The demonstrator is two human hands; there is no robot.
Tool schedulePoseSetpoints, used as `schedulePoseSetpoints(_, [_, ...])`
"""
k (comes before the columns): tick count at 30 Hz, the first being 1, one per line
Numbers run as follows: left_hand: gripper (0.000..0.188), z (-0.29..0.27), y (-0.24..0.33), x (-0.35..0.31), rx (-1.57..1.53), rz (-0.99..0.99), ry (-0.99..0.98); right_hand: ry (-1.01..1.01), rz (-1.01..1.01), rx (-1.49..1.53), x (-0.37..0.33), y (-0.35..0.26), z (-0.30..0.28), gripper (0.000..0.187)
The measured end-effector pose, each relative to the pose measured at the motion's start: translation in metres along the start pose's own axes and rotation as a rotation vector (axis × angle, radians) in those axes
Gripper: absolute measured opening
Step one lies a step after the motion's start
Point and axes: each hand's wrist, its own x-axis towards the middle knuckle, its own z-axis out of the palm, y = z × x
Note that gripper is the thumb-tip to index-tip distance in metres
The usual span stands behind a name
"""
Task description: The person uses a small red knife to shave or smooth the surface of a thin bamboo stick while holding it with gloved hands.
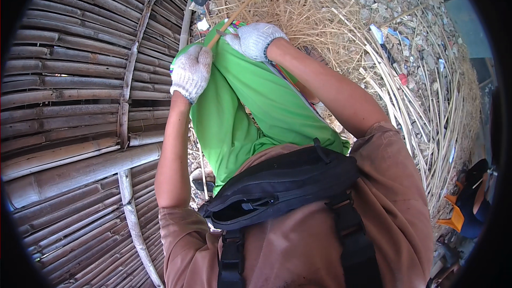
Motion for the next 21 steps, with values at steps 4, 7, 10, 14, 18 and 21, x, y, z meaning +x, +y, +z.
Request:
schedulePoseSetpoints(4, [0.036,-0.020,0.010,-0.030,-0.013,-0.007,0.000,0.001,0.018,0.020,0.001,0.000,0.002,0.085])
schedulePoseSetpoints(7, [0.034,-0.033,0.014,-0.054,-0.036,0.042,0.033,-0.012,0.039,0.017,0.005,0.004,0.004,0.084])
schedulePoseSetpoints(10, [0.034,-0.054,0.024,-0.080,-0.044,0.021,0.033,0.051,0.037,0.007,0.006,0.003,0.008,0.077])
schedulePoseSetpoints(14, [0.036,-0.074,0.033,-0.119,-0.123,-0.019,0.066,0.030,0.020,-0.005,0.003,-0.001,0.002,0.081])
schedulePoseSetpoints(18, [0.039,-0.096,0.034,-0.154,-0.113,-0.096,0.056,0.066,0.016,0.005,0.008,0.003,0.008,0.082])
schedulePoseSetpoints(21, [0.039,-0.113,0.037,-0.184,-0.104,-0.124,0.041,0.086,0.045,0.003,0.009,0.004,0.009,0.082])
